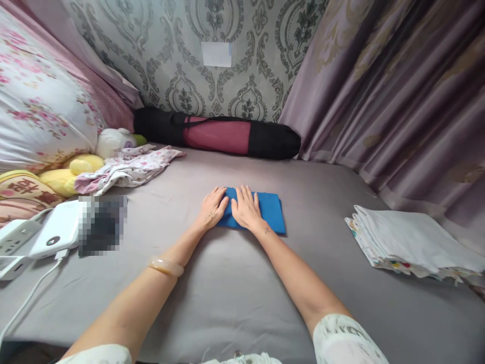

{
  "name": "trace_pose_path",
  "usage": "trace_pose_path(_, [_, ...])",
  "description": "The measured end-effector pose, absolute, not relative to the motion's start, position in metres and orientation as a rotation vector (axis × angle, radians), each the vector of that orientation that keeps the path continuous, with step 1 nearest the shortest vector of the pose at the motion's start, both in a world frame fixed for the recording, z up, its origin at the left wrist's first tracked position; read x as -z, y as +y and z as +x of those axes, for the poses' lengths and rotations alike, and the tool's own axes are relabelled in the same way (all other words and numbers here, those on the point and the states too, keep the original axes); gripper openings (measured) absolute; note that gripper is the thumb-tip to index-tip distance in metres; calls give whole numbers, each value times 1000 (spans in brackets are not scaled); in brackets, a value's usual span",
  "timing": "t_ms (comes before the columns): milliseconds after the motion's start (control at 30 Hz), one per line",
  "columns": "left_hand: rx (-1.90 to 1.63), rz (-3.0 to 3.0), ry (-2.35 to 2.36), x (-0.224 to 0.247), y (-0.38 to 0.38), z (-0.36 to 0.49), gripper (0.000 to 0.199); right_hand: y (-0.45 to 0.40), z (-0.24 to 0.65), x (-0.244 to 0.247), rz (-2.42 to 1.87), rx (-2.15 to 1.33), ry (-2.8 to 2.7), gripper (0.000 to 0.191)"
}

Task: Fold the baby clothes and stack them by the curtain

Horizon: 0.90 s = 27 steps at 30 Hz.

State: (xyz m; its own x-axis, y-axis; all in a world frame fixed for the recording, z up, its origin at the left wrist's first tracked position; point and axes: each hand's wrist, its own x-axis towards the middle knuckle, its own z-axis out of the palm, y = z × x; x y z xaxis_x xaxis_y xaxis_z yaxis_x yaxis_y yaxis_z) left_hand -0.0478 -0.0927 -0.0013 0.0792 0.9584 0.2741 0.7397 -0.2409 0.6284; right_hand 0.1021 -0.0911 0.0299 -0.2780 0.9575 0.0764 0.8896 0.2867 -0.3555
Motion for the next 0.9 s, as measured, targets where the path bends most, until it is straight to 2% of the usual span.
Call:
trace_pose_path(233, [-548,2304,1681,-1,-98,-43,58,-93,120,-17,-1743,-329,-2405,59])
trace_pose_path(500, [-432,2326,1717,-1,-96,-43,58,-89,123,-26,-1790,-419,-2383,58])
trace_pose_path(667, [-403,2334,1711,-3,-96,-42,61,-91,156,-28,-1933,-144,-2261,60])
trace_pose_path(900, [-363,2336,1727,-5,-97,-39,60,-93,181,-11,-2052,-130,-2267,63])
